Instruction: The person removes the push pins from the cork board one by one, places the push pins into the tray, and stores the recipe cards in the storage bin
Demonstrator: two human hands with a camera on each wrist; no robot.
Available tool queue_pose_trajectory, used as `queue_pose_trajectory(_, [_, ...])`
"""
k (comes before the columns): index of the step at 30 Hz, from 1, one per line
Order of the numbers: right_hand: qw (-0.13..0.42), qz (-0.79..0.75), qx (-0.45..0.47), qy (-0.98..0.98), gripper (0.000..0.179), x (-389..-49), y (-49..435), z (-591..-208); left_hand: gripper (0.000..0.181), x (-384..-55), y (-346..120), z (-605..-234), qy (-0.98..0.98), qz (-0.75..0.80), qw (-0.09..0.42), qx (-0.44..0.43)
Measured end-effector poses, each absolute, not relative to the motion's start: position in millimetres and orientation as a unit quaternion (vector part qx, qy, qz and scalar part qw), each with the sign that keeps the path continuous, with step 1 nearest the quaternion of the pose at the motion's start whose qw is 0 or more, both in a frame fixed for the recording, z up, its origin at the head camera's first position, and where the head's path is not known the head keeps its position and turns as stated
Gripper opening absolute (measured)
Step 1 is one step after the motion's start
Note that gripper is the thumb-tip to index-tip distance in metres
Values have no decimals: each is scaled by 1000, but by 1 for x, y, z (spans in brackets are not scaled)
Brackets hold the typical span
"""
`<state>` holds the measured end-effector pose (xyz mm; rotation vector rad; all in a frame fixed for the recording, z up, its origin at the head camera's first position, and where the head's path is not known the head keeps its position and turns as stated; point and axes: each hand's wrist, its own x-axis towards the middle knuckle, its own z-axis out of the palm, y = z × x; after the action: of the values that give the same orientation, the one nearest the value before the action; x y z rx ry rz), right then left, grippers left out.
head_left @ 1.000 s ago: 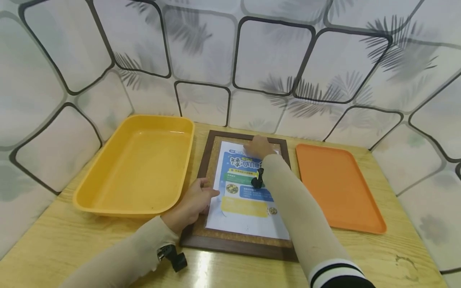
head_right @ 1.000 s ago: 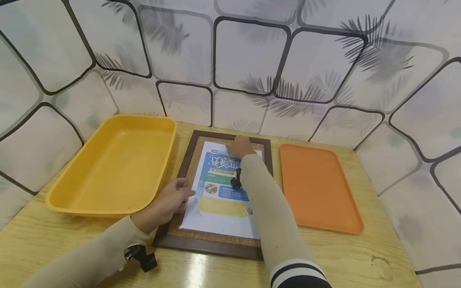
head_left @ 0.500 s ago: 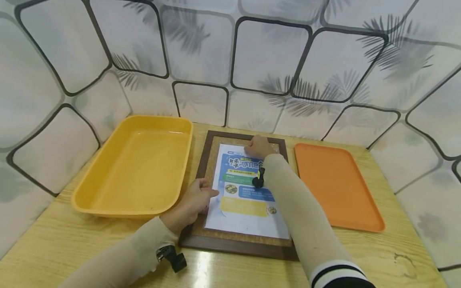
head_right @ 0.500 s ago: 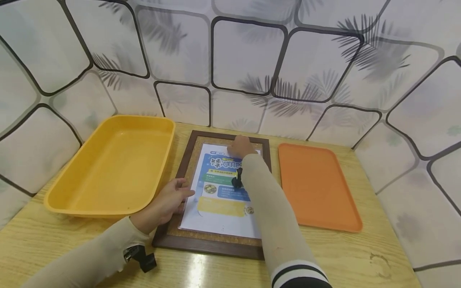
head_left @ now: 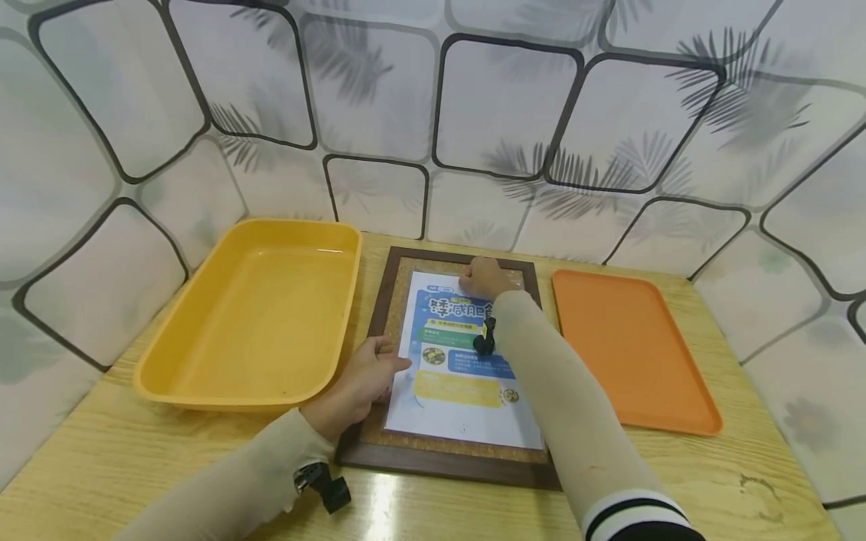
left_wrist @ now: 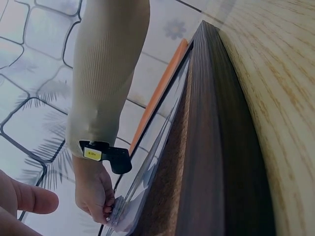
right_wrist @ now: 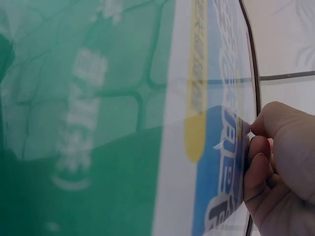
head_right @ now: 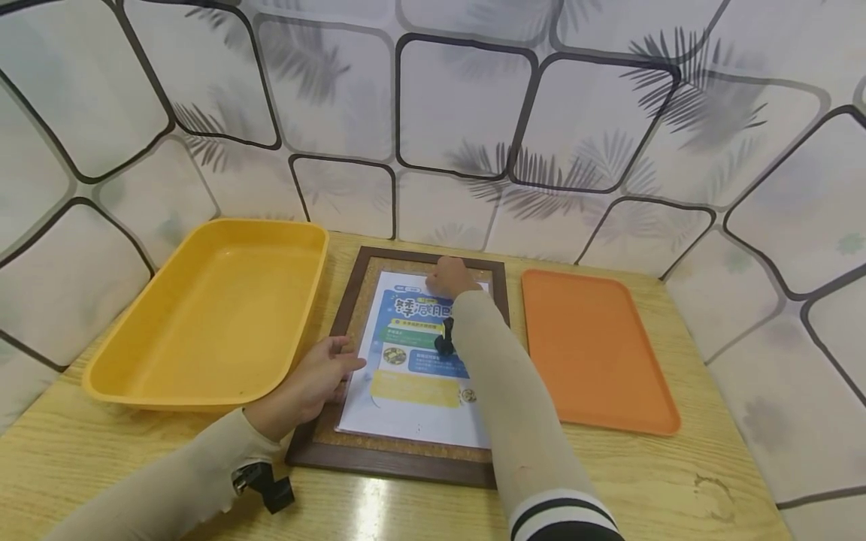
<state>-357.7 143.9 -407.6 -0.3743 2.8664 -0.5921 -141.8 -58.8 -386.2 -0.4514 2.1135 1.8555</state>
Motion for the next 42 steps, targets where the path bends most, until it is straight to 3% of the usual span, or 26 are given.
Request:
queue_pose_trajectory(9, [60, -211, -135, 966, 31, -356, 147, -409, 63, -141, -60, -384, 735, 643, 148, -156])
queue_pose_trajectory(20, [67, -205, -133, 967, 15, -350, 148, -408, 60, -141, -62, -388, 743, 636, 147, -148])
queue_pose_trajectory(42, [60, -213, -173, 960, 17, -336, 154, -394, 58, -142, -63, -389, 751, 624, 156, -148])
